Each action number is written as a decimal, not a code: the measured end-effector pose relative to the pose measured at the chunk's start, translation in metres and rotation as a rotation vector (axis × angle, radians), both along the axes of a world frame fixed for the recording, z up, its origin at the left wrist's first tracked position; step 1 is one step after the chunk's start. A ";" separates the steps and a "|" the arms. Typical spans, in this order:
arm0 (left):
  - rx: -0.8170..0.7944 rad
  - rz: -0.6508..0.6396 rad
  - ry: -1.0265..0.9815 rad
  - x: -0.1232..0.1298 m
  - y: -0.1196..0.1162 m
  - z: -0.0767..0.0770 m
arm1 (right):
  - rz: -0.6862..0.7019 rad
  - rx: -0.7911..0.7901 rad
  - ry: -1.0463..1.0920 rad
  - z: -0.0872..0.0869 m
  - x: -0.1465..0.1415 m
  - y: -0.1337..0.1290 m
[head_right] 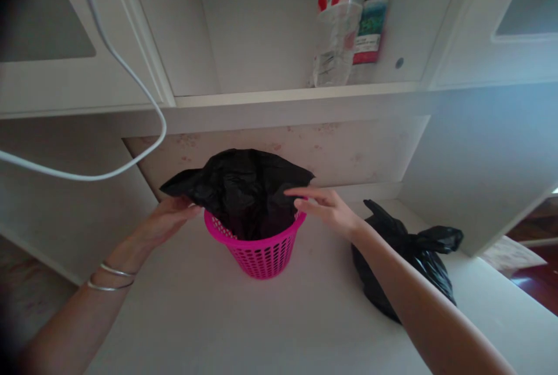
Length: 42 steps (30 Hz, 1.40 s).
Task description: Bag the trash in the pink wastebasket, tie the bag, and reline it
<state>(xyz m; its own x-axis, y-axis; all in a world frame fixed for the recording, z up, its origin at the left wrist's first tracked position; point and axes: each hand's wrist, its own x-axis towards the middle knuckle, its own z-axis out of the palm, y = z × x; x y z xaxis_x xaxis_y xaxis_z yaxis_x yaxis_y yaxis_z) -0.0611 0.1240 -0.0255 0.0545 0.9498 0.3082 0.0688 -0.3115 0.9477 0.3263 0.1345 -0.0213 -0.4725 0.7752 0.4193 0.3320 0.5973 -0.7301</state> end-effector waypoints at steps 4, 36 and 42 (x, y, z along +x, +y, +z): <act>0.043 0.002 -0.167 0.000 -0.006 0.013 | -0.076 -0.177 0.648 0.011 0.000 -0.006; -0.376 0.078 -0.186 -0.002 -0.040 -0.034 | -0.070 -0.709 0.749 -0.029 0.003 -0.010; -0.403 0.092 -0.089 -0.004 -0.078 -0.022 | -0.037 -0.749 0.754 -0.019 0.009 -0.046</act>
<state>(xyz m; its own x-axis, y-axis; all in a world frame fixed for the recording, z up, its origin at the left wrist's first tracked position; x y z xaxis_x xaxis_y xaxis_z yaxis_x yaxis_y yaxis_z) -0.0654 0.0463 -0.0473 -0.0466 0.9949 -0.0892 -0.0089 0.0889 0.9960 0.3354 0.0882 -0.0407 -0.2604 0.9655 0.0036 -0.3506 -0.0910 -0.9321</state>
